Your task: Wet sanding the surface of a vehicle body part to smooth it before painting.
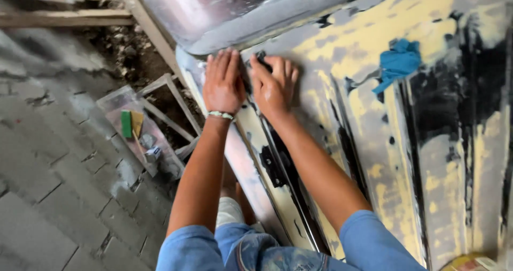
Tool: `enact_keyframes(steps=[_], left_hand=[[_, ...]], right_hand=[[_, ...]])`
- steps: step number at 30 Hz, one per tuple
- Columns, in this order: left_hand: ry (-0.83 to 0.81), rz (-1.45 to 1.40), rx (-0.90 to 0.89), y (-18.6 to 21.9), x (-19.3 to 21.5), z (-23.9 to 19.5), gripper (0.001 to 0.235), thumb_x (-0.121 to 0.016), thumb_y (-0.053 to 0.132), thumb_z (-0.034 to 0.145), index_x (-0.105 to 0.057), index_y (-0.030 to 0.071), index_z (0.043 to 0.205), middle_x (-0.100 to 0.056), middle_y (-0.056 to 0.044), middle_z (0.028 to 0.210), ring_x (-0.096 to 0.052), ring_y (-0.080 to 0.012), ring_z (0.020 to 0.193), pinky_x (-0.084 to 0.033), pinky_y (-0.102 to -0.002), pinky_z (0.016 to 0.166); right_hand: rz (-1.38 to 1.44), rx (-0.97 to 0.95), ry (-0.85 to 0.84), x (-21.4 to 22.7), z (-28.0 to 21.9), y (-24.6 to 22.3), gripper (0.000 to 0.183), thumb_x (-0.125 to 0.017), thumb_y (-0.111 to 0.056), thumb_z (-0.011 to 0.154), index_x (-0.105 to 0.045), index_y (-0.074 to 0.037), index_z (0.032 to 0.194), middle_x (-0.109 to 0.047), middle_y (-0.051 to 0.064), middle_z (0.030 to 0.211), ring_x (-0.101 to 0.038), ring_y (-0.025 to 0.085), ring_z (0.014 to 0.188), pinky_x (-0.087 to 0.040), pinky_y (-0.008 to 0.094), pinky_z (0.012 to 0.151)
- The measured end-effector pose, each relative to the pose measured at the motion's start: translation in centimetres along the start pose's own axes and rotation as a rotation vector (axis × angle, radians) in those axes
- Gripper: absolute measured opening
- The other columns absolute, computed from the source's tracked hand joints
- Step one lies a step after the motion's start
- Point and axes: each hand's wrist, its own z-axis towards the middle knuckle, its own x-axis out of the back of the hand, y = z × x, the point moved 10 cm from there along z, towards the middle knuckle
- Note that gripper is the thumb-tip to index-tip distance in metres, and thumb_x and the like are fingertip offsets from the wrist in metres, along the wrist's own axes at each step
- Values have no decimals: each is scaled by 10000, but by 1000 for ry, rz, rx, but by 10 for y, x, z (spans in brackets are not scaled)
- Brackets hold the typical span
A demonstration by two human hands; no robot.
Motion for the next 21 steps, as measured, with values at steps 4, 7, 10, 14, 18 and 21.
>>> enact_keyframes(steps=[4,7,10,14,18,21], left_hand=[[16,23,-9,-5,4,4,418,-661,133,990,-614,15,1388,-624,-190,1408,-573,-383,1344,-362,-516,1222],[-32,41,14,-10,5,-1,478,-618,93,918,-619,14,1389,-630,-192,1403,-580,-378,1339,-368,-521,1212],[-6,-5,9,3,-2,-2,414,-664,136,1000,-614,35,1399,-626,-182,1395,-577,-368,1343,-373,-518,1233],[-14,42,-32,10,9,8,473,-684,157,945,-629,78,1408,-622,-190,1405,-574,-372,1339,-371,-524,1216],[-50,52,-95,18,5,2,482,-718,220,916,-660,134,1386,-607,-195,1429,-570,-380,1332,-372,-523,1188],[-58,81,-93,17,2,4,462,-721,216,946,-658,140,1398,-609,-163,1456,-573,-365,1354,-380,-513,1205]], right_hand=[[-20,-7,8,11,-20,5,296,-756,-167,924,-765,-176,1220,-642,89,1088,-583,322,1056,-407,496,902],[-37,-19,13,-1,-6,-4,260,-766,-179,924,-776,-203,1183,-646,67,1059,-591,312,1034,-405,489,886],[-41,-32,12,14,4,1,270,-754,-176,951,-768,-205,1218,-641,67,1092,-595,308,1065,-419,476,926],[-54,-33,-20,15,-21,7,297,-747,-172,941,-767,-197,1237,-645,78,1100,-587,312,1055,-402,475,906],[-91,-53,-43,-3,-5,15,290,-737,-186,951,-763,-214,1239,-645,81,1104,-580,314,1071,-395,479,920],[-57,-54,-31,10,-9,16,298,-724,-196,962,-750,-209,1259,-646,75,1132,-583,314,1099,-393,485,950]])
